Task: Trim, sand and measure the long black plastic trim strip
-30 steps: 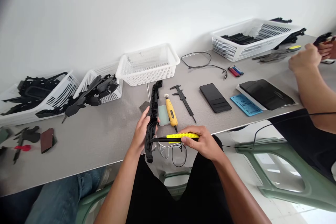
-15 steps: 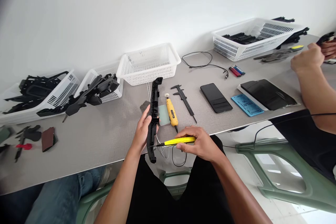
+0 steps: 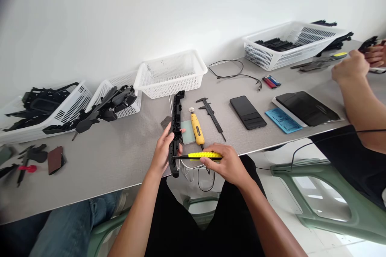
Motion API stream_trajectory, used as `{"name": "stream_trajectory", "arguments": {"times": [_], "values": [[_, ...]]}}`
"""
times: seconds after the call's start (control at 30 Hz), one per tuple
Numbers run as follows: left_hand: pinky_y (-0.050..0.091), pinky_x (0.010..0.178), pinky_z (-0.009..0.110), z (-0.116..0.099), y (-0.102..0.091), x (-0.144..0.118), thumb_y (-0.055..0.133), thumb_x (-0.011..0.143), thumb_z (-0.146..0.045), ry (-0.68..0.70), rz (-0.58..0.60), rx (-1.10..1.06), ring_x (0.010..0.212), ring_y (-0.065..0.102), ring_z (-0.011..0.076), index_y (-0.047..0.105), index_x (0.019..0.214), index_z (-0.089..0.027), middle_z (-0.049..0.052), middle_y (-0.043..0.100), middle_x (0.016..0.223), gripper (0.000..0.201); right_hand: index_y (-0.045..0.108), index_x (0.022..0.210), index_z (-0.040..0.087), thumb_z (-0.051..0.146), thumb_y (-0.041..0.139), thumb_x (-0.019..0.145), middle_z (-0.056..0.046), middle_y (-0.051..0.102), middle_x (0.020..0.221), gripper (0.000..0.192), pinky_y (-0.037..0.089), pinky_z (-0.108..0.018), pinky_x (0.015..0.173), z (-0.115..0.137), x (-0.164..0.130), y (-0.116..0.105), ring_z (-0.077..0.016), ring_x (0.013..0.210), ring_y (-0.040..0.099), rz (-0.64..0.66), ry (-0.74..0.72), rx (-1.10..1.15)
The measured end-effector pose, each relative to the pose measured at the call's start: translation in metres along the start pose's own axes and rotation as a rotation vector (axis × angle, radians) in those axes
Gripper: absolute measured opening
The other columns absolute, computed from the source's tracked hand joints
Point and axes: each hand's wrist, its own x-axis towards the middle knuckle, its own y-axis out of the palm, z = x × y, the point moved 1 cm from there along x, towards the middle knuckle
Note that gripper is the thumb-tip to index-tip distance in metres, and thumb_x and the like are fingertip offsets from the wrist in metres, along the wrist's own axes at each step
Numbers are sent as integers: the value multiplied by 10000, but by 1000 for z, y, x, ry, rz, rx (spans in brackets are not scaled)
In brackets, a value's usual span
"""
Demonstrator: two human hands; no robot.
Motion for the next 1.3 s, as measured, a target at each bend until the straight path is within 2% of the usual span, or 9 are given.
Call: {"name": "stream_trajectory", "arguments": {"times": [0.17, 0.27, 0.43, 0.57, 0.73, 0.83, 0.97, 1.17, 1.3], "values": [[533, 559, 258, -4, 2, 0, 698, 1006, -467, 41, 24, 32, 632, 669, 107, 592, 1604, -235, 179, 697, 1512, 651, 802, 897, 205, 605, 713, 1011, -73, 789, 854, 426, 499, -328, 674, 1, 0, 1, -213, 720, 679, -28, 1, -9], [508, 541, 255, -5, 2, 0, 692, 1002, -462, 45, 20, 37, 637, 666, 115, 639, 1556, -227, 174, 721, 1473, 604, 767, 832, 209, 653, 690, 1011, -56, 748, 770, 484, 468, -324, 629, 0, -1, -1, -199, 669, 636, -2, -11, 3], [497, 514, 251, -4, 2, 0, 698, 989, -472, 44, 13, 39, 629, 660, 116, 634, 1558, -221, 173, 737, 1443, 626, 766, 833, 206, 648, 686, 1016, -55, 755, 784, 484, 462, -325, 630, 0, -2, -3, -196, 672, 641, -8, -3, 10], [492, 479, 242, -4, 2, 0, 692, 984, -473, 31, 19, 38, 638, 661, 116, 615, 1576, -223, 181, 698, 1502, 647, 771, 829, 209, 626, 703, 1012, -45, 747, 763, 460, 457, -325, 637, 0, -2, -3, -194, 661, 639, 14, -32, 22], [493, 468, 239, -4, 3, 0, 664, 1002, -453, 28, 19, 51, 641, 652, 112, 606, 1582, -220, 183, 669, 1543, 628, 782, 851, 209, 621, 688, 1024, -51, 756, 783, 456, 457, -323, 634, 1, -1, -3, -199, 669, 646, -13, 0, 6], [500, 482, 245, -4, 2, 1, 654, 1012, -445, 22, 25, 65, 640, 656, 114, 608, 1582, -225, 178, 688, 1517, 612, 777, 823, 211, 636, 704, 1009, -45, 743, 753, 469, 472, -323, 641, 1, -1, -3, -194, 653, 636, 12, -39, 31], [509, 514, 246, -3, 2, 1, 671, 1005, -429, 34, 12, 60, 630, 653, 109, 597, 1595, -245, 160, 728, 1459, 622, 776, 836, 213, 647, 686, 1017, -53, 759, 782, 478, 472, -327, 636, 0, -2, -4, -204, 671, 652, -1, 3, 26], [493, 479, 244, -4, 3, 0, 675, 1004, -450, 19, 23, 68, 635, 656, 119, 582, 1608, -249, 164, 722, 1468, 643, 783, 830, 215, 633, 714, 1004, -42, 732, 747, 458, 470, -326, 642, 0, -2, -4, -192, 652, 633, 12, -39, 44], [495, 492, 240, -5, 3, 0, 687, 995, -436, 29, 9, 60, 635, 651, 112, 592, 1598, -242, 167, 716, 1479, 640, 778, 835, 210, 636, 690, 1016, -59, 758, 783, 471, 466, -332, 644, 0, -2, -3, -207, 683, 653, -19, 13, 12]]}}
